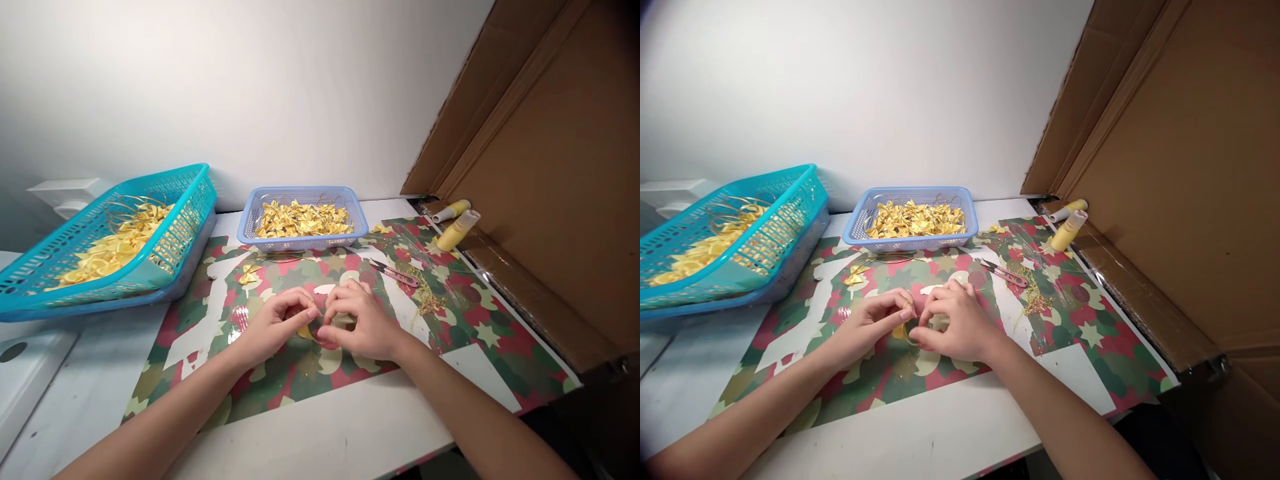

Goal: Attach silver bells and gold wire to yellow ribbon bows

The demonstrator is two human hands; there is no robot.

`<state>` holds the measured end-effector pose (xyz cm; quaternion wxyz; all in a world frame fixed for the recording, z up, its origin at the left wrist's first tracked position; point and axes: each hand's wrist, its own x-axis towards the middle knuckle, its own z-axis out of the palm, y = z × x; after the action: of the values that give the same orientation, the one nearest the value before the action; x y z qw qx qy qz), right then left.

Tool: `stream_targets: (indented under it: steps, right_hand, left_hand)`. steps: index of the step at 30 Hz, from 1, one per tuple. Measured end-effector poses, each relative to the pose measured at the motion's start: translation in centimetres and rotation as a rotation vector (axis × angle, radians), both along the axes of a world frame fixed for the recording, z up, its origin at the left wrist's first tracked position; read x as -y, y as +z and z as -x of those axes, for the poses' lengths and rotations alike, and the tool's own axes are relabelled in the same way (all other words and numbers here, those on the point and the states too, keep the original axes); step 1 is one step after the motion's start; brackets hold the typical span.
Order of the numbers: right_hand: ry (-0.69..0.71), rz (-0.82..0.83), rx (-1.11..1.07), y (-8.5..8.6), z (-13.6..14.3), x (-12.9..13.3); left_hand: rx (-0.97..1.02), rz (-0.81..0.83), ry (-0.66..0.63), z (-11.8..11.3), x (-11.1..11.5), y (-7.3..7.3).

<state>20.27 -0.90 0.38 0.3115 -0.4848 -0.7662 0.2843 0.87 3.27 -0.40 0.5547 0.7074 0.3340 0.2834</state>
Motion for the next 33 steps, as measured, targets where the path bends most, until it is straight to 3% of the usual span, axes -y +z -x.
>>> stream_targets:
  steps: [4,19,25,33]
  right_hand:
    - [-0.129,-0.069,-0.059,-0.1,0.3,-0.1]
    - [-0.008,0.064,0.020,-0.1,0.3,0.0]
    - [-0.096,0.001,0.066,-0.3,0.2,-0.1]
    - [-0.233,-0.160,0.114,-0.8,1.4,0.3]
  left_hand:
    - [-0.030,0.011,-0.019,-0.2,0.2,0.2]
    - [-0.171,-0.146,-0.127,0.1,-0.1,0.9]
    - [-0.238,-0.219,-0.111,0.1,-0.3,0.8]
    - [-0.215,-0.150,-0.082,0.0,-0.1,0.5]
